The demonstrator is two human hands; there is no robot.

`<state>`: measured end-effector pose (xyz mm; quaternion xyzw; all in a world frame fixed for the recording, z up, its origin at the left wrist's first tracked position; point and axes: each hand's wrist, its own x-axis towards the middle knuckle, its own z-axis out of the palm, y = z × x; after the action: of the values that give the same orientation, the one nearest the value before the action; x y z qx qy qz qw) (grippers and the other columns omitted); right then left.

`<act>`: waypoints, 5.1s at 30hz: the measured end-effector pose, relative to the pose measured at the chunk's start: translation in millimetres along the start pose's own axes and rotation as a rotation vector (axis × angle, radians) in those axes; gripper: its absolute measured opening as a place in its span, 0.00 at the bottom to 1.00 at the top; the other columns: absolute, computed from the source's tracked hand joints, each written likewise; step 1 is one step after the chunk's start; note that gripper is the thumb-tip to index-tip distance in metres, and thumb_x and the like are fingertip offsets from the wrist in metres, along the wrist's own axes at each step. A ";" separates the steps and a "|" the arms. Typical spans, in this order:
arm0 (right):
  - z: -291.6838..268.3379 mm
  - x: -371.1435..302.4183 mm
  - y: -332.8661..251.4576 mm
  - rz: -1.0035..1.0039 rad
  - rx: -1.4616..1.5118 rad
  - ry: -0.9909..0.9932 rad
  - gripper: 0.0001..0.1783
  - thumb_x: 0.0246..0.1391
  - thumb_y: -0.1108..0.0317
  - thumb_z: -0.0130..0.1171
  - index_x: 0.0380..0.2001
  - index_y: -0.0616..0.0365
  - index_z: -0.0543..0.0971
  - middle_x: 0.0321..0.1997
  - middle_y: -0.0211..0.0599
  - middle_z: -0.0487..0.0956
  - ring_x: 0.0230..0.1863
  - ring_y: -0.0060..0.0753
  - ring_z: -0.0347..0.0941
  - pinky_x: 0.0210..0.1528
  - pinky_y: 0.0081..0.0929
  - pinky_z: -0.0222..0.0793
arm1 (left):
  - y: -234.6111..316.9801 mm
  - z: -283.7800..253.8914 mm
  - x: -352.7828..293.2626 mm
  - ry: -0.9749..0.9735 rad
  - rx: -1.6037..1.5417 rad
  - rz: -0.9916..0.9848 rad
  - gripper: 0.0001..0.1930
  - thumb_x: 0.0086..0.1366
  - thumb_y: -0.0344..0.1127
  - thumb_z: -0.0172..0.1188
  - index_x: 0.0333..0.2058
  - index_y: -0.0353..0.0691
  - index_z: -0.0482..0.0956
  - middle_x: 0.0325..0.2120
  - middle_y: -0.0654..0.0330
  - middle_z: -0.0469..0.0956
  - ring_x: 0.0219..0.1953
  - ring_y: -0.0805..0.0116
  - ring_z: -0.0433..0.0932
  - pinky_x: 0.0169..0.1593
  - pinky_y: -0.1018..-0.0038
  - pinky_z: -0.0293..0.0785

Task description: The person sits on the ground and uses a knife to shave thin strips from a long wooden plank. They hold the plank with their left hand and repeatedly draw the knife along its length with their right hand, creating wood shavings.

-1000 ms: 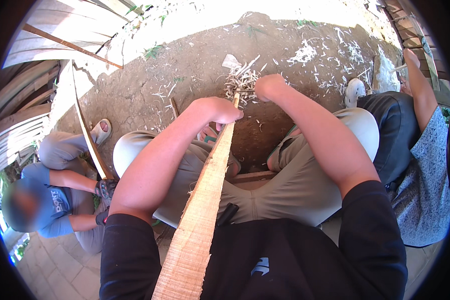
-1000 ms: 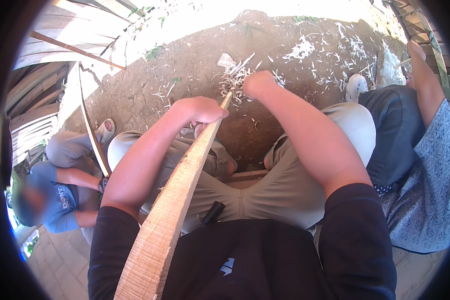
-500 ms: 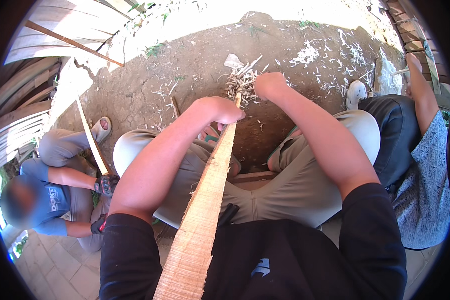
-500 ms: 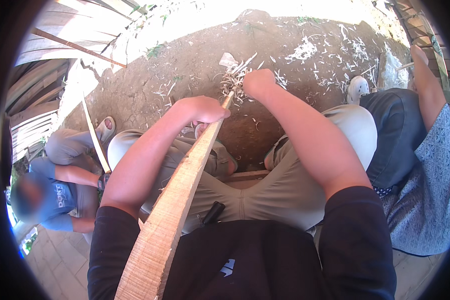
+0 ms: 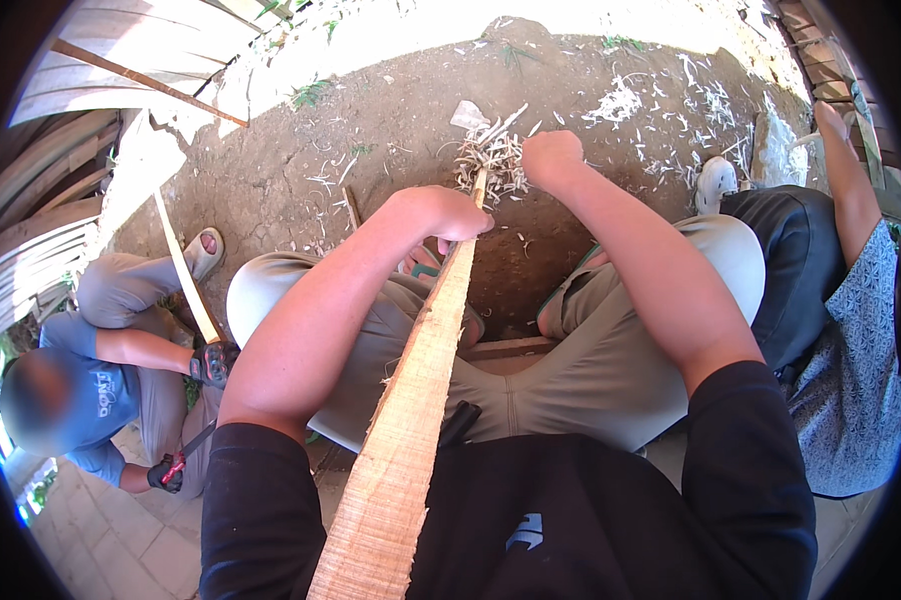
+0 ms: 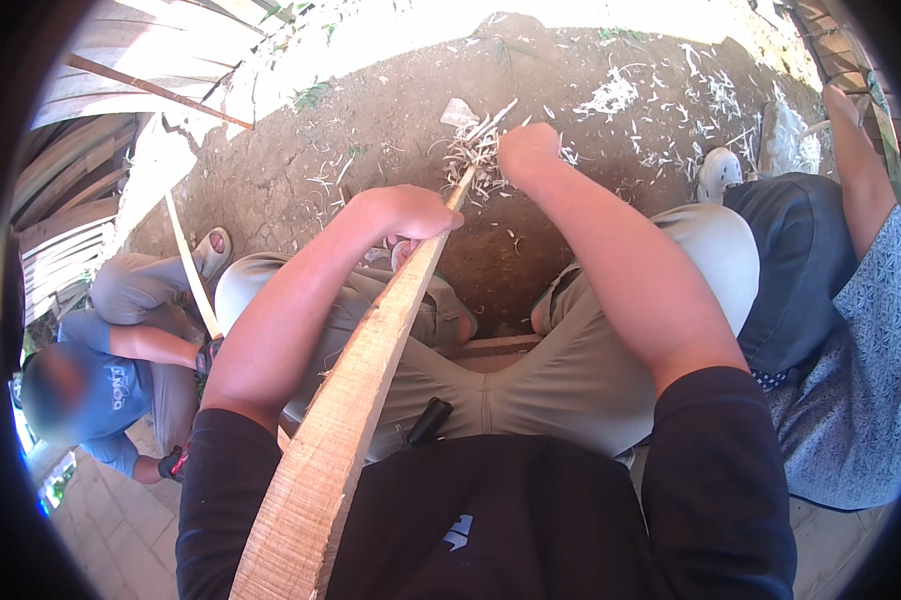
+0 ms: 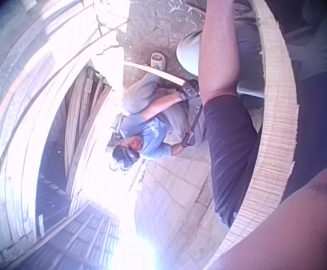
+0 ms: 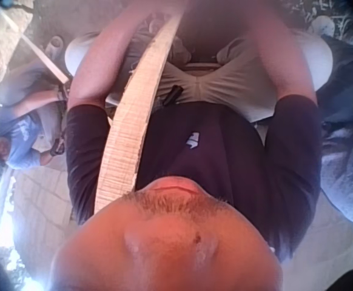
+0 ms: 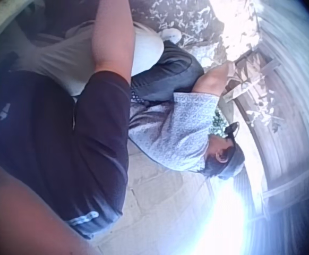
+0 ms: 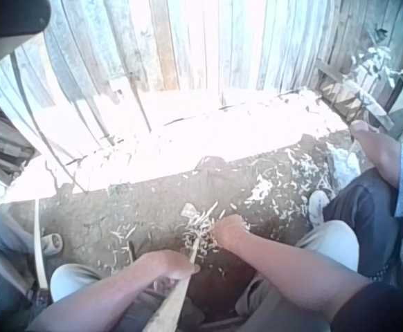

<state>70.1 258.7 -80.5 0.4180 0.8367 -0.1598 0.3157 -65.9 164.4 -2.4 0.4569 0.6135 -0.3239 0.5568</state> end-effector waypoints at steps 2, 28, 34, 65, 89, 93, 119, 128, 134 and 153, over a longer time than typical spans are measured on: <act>8.2 11.9 14.9 0.049 -0.012 -0.002 0.16 0.51 0.68 0.53 0.43 0.53 0.83 0.45 0.36 0.83 0.47 0.35 0.80 0.46 0.33 0.75 | 2.1 0.2 -1.8 0.027 0.018 0.017 0.31 0.67 0.53 0.37 0.23 0.32 0.80 0.19 0.54 0.77 0.25 0.62 0.77 0.36 0.65 0.74; 6.3 13.9 -16.5 -0.076 -0.089 -0.354 0.17 0.48 0.70 0.52 0.41 0.50 0.83 0.45 0.38 0.82 0.48 0.39 0.79 0.47 0.36 0.73 | 1.9 -0.3 -3.9 0.044 0.028 0.071 0.30 0.67 0.51 0.37 0.29 0.29 0.80 0.24 0.51 0.80 0.29 0.60 0.80 0.37 0.62 0.75; -4.8 -3.9 -29.4 -0.078 -0.091 -0.359 0.17 0.50 0.68 0.53 0.43 0.48 0.83 0.47 0.35 0.81 0.49 0.38 0.79 0.47 0.35 0.73 | -1.9 1.1 6.1 0.017 -0.005 0.014 0.29 0.66 0.50 0.36 0.33 0.28 0.79 0.27 0.50 0.80 0.30 0.60 0.79 0.39 0.62 0.76; 88.3 4.7 -52.9 0.275 0.325 -0.044 0.15 0.57 0.67 0.55 0.46 0.55 0.81 0.51 0.35 0.80 0.51 0.37 0.78 0.45 0.34 0.78 | 6.0 0.6 6.0 -0.028 -0.011 0.026 0.26 0.66 0.49 0.37 0.29 0.32 0.77 0.21 0.55 0.77 0.24 0.63 0.77 0.34 0.63 0.74; 20.5 -21.6 -44.8 -0.072 0.002 -0.180 0.16 0.45 0.72 0.60 0.41 0.51 0.85 0.45 0.35 0.83 0.46 0.38 0.80 0.38 0.35 0.79 | 8.0 -10.8 -18.9 -0.075 0.043 0.100 0.21 0.65 0.38 0.37 0.38 0.30 0.78 0.31 0.52 0.80 0.29 0.64 0.80 0.41 0.63 0.75; 11.1 -31.2 -42.4 -0.106 -0.015 -0.167 0.16 0.47 0.71 0.58 0.41 0.50 0.85 0.46 0.36 0.82 0.47 0.40 0.80 0.40 0.35 0.78 | 1.9 -6.3 -11.1 -0.053 -0.002 0.117 0.26 0.68 0.48 0.36 0.23 0.32 0.73 0.13 0.55 0.70 0.11 0.64 0.66 0.22 0.66 0.69; 50.2 -9.3 -64.1 0.133 0.083 -0.175 0.16 0.48 0.73 0.64 0.43 0.53 0.83 0.47 0.32 0.82 0.46 0.34 0.80 0.31 0.36 0.80 | 4.6 -7.0 -18.9 -0.051 -0.057 0.087 0.21 0.65 0.37 0.37 0.42 0.25 0.74 0.36 0.47 0.78 0.30 0.61 0.81 0.39 0.66 0.77; 92.2 24.8 -41.6 0.259 0.182 -0.125 0.15 0.53 0.71 0.60 0.45 0.53 0.82 0.49 0.31 0.81 0.47 0.33 0.80 0.38 0.36 0.80 | 2.6 -6.7 -7.4 -0.049 -0.011 0.047 0.23 0.66 0.43 0.38 0.42 0.31 0.76 0.35 0.52 0.79 0.31 0.65 0.80 0.37 0.62 0.74; 67.9 26.4 -47.0 0.125 0.089 -0.191 0.18 0.45 0.70 0.66 0.44 0.53 0.83 0.48 0.33 0.82 0.46 0.34 0.80 0.38 0.35 0.79 | -0.1 -8.5 -7.7 -0.059 -0.017 0.060 0.22 0.65 0.43 0.37 0.41 0.33 0.77 0.33 0.54 0.79 0.30 0.66 0.79 0.38 0.60 0.73; -5.8 -14.6 -45.6 -0.135 -0.102 -0.187 0.15 0.50 0.67 0.57 0.41 0.50 0.84 0.44 0.36 0.83 0.46 0.36 0.80 0.42 0.34 0.76 | 2.1 -10.6 -22.2 -0.081 -0.022 0.129 0.25 0.67 0.47 0.36 0.37 0.30 0.76 0.31 0.52 0.78 0.28 0.63 0.78 0.35 0.65 0.75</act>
<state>37.9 225.7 -66.3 0.3276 0.8368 -0.1762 0.4017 -68.9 170.3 21.3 0.4759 0.5630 -0.2988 0.6061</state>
